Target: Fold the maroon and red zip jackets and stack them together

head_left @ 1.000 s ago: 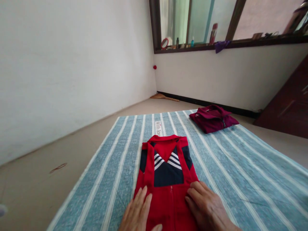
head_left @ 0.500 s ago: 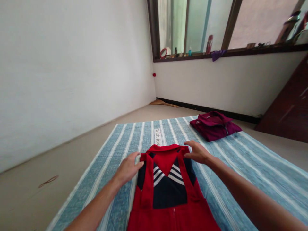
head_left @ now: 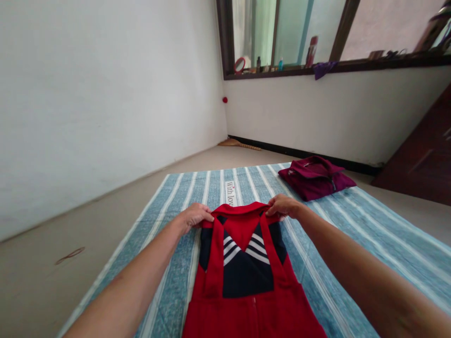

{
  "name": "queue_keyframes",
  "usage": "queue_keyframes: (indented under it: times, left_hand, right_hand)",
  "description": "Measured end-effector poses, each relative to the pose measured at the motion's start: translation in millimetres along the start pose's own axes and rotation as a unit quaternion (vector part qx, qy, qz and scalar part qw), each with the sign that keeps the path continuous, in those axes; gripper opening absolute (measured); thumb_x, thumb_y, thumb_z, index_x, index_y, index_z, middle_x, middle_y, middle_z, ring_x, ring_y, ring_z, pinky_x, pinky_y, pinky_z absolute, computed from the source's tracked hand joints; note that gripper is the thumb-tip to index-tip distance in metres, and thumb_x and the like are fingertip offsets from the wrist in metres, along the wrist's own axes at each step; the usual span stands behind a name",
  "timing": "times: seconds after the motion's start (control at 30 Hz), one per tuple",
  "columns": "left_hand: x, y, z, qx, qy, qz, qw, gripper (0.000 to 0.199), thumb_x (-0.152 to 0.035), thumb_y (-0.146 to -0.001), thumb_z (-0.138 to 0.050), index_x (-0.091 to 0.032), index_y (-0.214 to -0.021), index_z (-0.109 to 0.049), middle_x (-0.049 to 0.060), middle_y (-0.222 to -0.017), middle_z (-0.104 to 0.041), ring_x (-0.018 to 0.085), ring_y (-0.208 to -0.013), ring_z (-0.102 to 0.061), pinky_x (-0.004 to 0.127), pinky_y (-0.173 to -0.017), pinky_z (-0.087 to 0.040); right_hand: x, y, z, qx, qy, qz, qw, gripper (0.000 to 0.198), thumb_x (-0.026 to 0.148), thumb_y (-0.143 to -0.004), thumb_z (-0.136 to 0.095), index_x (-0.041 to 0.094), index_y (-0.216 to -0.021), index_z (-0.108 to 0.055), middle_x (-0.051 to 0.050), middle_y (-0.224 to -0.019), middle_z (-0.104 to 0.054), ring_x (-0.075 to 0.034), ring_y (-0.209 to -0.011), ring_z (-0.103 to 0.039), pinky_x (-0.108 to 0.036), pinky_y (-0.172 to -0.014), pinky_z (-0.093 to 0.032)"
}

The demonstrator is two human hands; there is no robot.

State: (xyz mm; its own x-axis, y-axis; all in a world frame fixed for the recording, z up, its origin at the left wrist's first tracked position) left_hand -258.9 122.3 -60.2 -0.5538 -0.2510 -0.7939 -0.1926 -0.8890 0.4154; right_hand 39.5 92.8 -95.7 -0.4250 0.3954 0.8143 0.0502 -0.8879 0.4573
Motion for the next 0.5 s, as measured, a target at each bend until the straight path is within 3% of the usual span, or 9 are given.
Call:
queue_keyframes:
  times: [0.1,0.27,0.37,0.5]
  left_hand:
    - [-12.1,15.7,5.4,-0.011,0.017,-0.031,0.999,0.016,-0.021,-0.047,-0.068,-0.016,-0.060,-0.061,-0.001,-0.055,-0.060,0.015,-0.055,-0.056,0.027,-0.056,-0.042]
    - [-36.2,69.5,21.8,-0.016,0.026,-0.112,0.993,0.020,-0.025,-0.051,-0.072,-0.017,-0.067,-0.063,-0.002,-0.062,-0.063,0.014,-0.059,-0.056,0.025,-0.059,-0.041]
    - [-47.3,104.9,26.3,-0.039,-0.001,-0.173,0.984,0.021,-0.029,-0.053,-0.072,-0.017,-0.069,-0.064,-0.002,-0.060,-0.062,0.014,-0.058,-0.055,0.025,-0.057,-0.041]
    - [-52.8,152.2,25.6,-0.061,-0.066,-0.203,0.975,0.025,-0.035,-0.058,-0.069,-0.015,-0.073,-0.066,-0.001,-0.061,-0.061,0.013,-0.059,-0.053,0.025,-0.057,-0.041]
  right_hand:
    - [8.2,22.2,6.5,-0.010,-0.016,0.039,0.999,0.017,0.009,-0.060,-0.070,0.016,-0.057,-0.055,0.004,-0.044,-0.052,-0.009,-0.043,-0.049,-0.020,-0.043,-0.041]
    - [25.4,79.9,24.6,-0.013,-0.043,0.126,0.991,0.014,0.012,-0.061,-0.072,0.015,-0.061,-0.058,0.004,-0.053,-0.057,-0.008,-0.051,-0.052,-0.018,-0.048,-0.040]
    - [35.2,116.6,29.8,-0.011,-0.056,0.189,0.980,0.014,0.017,-0.059,-0.075,0.015,-0.065,-0.062,0.002,-0.060,-0.062,-0.010,-0.055,-0.055,-0.019,-0.051,-0.042]
    - [38.9,168.8,25.6,-0.008,-0.042,0.221,0.974,0.014,0.024,-0.062,-0.075,0.017,-0.070,-0.066,0.000,-0.069,-0.066,-0.013,-0.064,-0.060,-0.023,-0.058,-0.047]
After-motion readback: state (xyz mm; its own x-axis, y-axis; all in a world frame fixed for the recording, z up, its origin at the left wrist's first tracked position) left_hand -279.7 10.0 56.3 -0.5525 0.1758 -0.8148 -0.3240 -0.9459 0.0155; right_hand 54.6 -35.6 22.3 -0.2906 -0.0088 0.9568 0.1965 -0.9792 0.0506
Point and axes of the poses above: each hand's wrist, its own y-axis away from the middle knuckle, its own z-axis out of the back of the hand, x = y × z, the point moved 2 cm from there along -y, towards the middle knuckle
